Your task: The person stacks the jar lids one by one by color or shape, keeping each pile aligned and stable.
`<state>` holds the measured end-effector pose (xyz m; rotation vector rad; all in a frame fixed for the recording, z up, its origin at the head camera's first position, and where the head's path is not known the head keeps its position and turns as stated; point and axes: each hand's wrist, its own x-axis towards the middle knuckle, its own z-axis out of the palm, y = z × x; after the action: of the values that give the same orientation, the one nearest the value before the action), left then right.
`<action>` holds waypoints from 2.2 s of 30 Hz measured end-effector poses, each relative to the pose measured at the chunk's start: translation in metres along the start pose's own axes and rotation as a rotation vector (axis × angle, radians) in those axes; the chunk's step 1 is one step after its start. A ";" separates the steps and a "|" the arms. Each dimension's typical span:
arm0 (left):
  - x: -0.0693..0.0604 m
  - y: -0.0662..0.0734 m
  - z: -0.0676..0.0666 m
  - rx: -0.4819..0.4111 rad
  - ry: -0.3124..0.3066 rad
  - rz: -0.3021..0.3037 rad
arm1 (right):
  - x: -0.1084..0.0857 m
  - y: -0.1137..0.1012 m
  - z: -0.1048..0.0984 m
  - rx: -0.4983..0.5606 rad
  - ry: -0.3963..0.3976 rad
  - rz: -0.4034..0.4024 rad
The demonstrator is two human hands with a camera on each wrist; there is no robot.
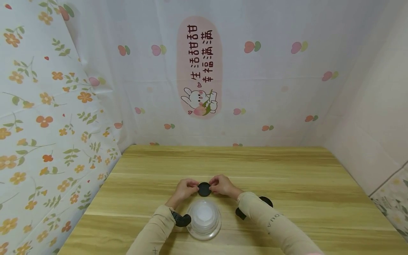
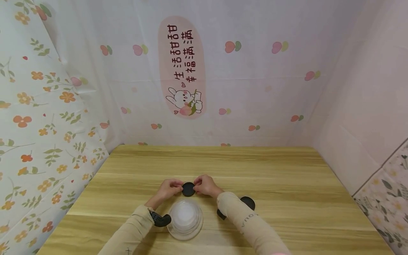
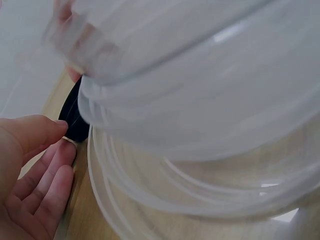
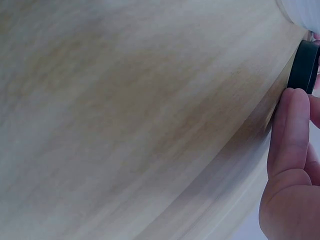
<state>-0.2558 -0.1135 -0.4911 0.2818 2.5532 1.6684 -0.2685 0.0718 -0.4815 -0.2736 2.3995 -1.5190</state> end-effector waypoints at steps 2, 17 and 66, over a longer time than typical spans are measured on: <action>-0.001 0.001 0.000 0.009 0.008 0.013 | 0.000 -0.001 0.000 -0.001 -0.001 0.005; 0.032 -0.063 0.010 -0.079 0.001 0.053 | -0.002 -0.010 -0.002 -0.030 0.020 -0.033; 0.019 0.105 0.093 -0.101 -0.175 0.001 | -0.076 0.008 -0.128 -0.140 0.154 -0.069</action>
<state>-0.2470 0.0153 -0.4318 0.4025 2.3365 1.6849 -0.2409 0.2074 -0.4265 -0.2813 2.6491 -1.4514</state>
